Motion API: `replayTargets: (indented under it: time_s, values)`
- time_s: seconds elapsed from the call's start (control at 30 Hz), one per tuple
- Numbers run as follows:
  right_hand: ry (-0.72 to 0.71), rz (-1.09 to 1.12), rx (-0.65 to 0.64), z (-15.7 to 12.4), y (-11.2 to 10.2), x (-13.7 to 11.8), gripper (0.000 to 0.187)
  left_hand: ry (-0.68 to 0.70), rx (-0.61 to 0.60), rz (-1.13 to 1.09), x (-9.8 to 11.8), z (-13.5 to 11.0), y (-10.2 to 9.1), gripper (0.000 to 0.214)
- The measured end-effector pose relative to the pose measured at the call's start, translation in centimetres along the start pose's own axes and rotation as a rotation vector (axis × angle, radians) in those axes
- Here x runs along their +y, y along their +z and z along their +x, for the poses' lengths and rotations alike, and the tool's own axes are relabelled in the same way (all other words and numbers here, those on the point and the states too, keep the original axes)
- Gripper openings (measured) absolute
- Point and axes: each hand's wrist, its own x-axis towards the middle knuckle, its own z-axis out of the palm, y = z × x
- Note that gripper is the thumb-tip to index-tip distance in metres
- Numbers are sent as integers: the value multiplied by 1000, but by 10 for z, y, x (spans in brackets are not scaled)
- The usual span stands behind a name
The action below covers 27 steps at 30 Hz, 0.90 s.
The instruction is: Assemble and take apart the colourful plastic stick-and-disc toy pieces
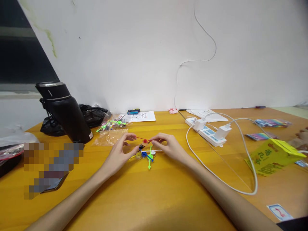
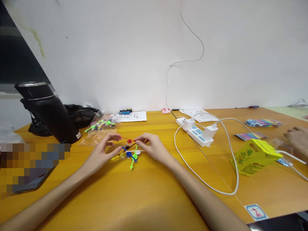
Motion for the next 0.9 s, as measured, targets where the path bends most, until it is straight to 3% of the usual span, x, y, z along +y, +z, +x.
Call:
replayTargets:
  time_s: [0.17, 0.33, 0.67, 0.9]
  values:
    - [-31, 59, -1, -2, 5, -14, 20, -84, -93, -241, -3, 1, 6, 31]
    - [19, 121, -82, -6, 10, -20, 18, -71, -115, -321, -3, 0, 9, 25]
    - [26, 195, -157, -9, 21, -20, 19, -24, -96, -268, 9, -6, 10, 24]
    - [7, 311, -98, -10, 22, -26, 32, 4, -37, -251, 13, -5, 8, 22]
